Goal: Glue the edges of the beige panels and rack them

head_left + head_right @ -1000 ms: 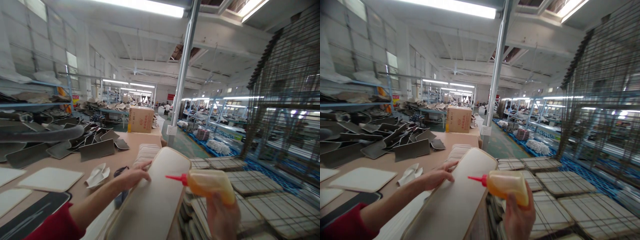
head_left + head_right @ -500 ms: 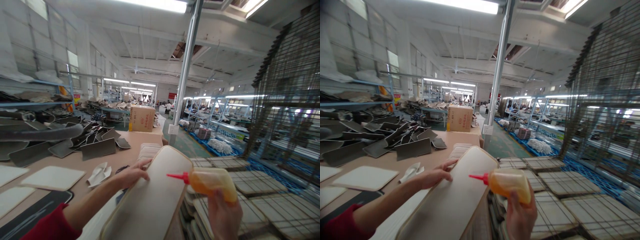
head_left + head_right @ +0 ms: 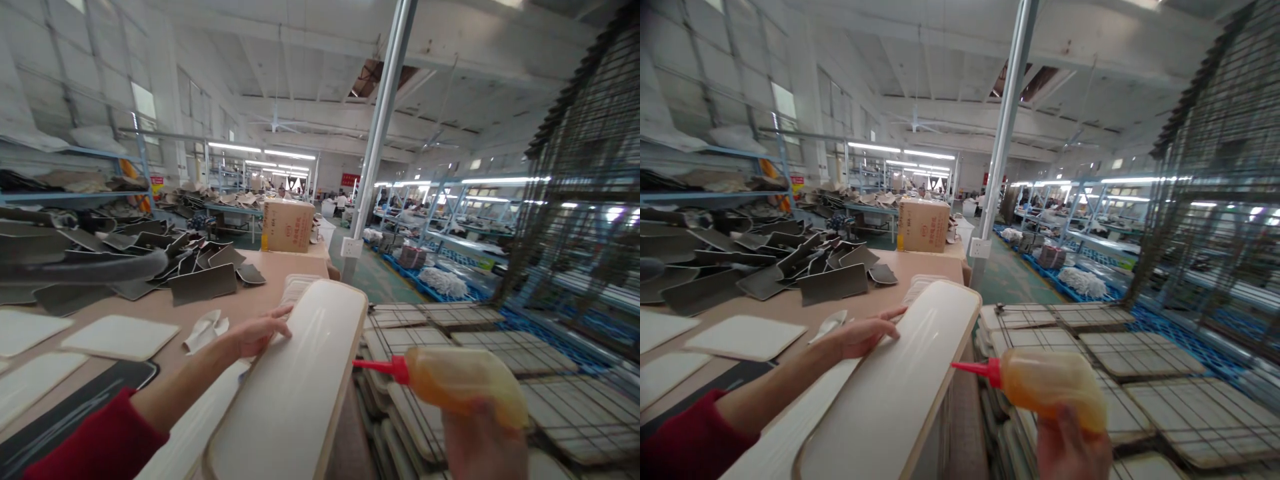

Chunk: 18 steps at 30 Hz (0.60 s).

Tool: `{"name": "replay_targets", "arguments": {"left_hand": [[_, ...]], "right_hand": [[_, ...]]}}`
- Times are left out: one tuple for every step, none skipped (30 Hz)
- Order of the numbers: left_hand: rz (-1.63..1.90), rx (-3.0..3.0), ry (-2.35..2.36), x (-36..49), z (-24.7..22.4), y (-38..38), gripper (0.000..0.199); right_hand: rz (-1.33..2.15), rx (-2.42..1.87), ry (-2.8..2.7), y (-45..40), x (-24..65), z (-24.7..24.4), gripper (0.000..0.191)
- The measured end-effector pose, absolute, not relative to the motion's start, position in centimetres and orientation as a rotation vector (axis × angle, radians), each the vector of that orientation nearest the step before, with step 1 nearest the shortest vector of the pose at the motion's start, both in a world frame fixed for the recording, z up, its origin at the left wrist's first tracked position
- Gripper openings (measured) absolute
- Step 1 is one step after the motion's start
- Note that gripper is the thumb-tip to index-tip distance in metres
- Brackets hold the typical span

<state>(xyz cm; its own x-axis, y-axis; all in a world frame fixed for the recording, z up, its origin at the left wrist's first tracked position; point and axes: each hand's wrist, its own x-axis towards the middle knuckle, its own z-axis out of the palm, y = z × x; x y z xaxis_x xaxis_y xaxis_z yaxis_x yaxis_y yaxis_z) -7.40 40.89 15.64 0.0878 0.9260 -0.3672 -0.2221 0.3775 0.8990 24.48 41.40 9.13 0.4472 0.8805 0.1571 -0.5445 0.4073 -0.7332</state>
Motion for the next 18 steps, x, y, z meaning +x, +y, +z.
{"name": "replay_targets", "arguments": {"left_hand": [[0.984,0.786,1.149,-7.3,15.7,40.8,0.093],[0.97,0.795,1.134,-7.2,15.7,40.8,0.092],[0.957,0.803,1.121,-7.1,15.8,40.7,0.091],[0.946,0.811,1.107,-7.0,15.8,40.7,0.09],[0.94,0.814,1.096,-6.9,15.9,40.6,0.089],[0.939,0.813,1.089,-6.8,16.0,40.6,0.089],[0.941,0.81,1.083,-6.8,16.0,40.6,0.09],[0.944,0.806,1.082,-6.7,16.1,40.5,0.09],[0.945,0.803,1.08,-6.6,16.2,40.5,0.09],[0.946,0.804,1.075,-6.6,16.2,40.5,0.09],[0.946,0.807,1.067,-6.6,16.2,40.5,0.09],[0.946,0.81,1.059,-6.7,16.1,40.5,0.09],[0.947,0.812,1.053,-6.7,16.0,40.6,0.09],[0.948,0.811,1.051,-6.8,15.9,40.6,0.09],[0.951,0.807,1.054,-6.9,15.8,40.6,0.091],[0.953,0.802,1.062,-6.9,15.7,40.7,0.092],[0.956,0.798,1.072,-7.0,15.6,40.7,0.093],[0.961,0.793,1.084,-7.1,15.5,40.7,0.094]], "right_hand": [[0.926,-0.651,-0.582,42.1,24.7,10.1,0.044],[0.884,-0.653,-0.574,42.6,24.7,10.7,0.045],[0.863,-0.648,-0.573,42.9,24.7,11.1,0.044],[0.855,-0.644,-0.581,43.1,24.6,11.1,0.043],[0.849,-0.645,-0.587,43.2,24.6,11.0,0.043],[0.844,-0.649,-0.592,43.1,24.5,10.8,0.044],[0.843,-0.652,-0.6,43.1,24.5,10.6,0.046],[0.852,-0.653,-0.608,43.0,24.5,10.3,0.048],[0.866,-0.654,-0.617,42.9,24.5,10.1,0.05],[0.886,-0.654,-0.623,42.9,24.5,10.0,0.05],[0.908,-0.652,-0.623,42.8,24.6,9.8,0.05],[0.933,-0.649,-0.62,42.8,24.7,9.7,0.05],[0.955,-0.648,-0.613,42.7,24.7,9.5,0.05],[0.973,-0.65,-0.606,42.6,24.7,9.4,0.05],[0.987,-0.653,-0.599,42.5,24.7,9.2,0.051],[0.999,-0.662,-0.592,42.2,24.7,9.1,0.052],[1.011,-0.68,-0.587,41.9,24.6,8.8,0.051],[1.026,-0.699,-0.581,41.4,24.4,8.5,0.049]]}}
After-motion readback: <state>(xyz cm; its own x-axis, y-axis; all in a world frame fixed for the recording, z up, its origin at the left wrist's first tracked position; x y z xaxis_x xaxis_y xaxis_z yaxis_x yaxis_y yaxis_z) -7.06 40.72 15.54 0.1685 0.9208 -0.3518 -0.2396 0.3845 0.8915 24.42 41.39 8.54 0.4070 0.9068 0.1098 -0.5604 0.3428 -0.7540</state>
